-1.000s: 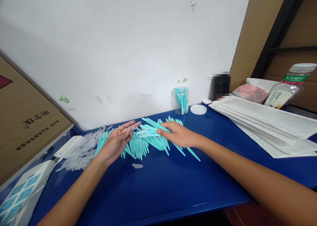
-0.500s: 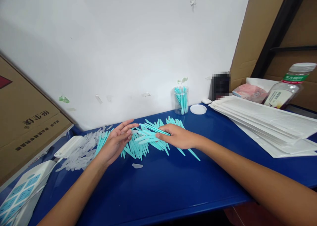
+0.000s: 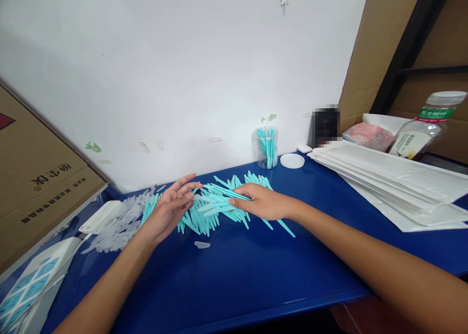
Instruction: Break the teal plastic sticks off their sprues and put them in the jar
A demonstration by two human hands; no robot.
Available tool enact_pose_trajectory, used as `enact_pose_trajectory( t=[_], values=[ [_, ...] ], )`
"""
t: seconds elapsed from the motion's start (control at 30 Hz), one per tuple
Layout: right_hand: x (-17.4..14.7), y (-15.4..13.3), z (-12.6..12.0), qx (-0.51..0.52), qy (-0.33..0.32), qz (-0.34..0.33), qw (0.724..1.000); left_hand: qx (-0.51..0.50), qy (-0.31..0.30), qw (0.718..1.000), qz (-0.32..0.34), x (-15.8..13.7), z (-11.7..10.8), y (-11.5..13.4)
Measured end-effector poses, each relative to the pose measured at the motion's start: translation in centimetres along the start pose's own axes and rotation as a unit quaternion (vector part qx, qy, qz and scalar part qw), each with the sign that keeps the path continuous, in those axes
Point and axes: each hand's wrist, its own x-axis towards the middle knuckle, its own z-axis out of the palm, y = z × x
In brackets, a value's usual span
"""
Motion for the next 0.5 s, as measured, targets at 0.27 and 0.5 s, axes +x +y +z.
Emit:
enact_pose_trajectory(
  t=[0.27, 0.5],
  values=[
    [-0.2, 0.3, 0.1, 0.019, -0.018, -0.003, 1.000, -0.036, 0.026, 0.999, -0.009, 0.1, -0.1, -0.7],
    [-0.1, -0.2, 0.6, 0.022, -0.021, -0.006, 1.000, -0.033, 0.028, 0.999, -0.031, -0.3, 1.2, -1.2]
  ],
)
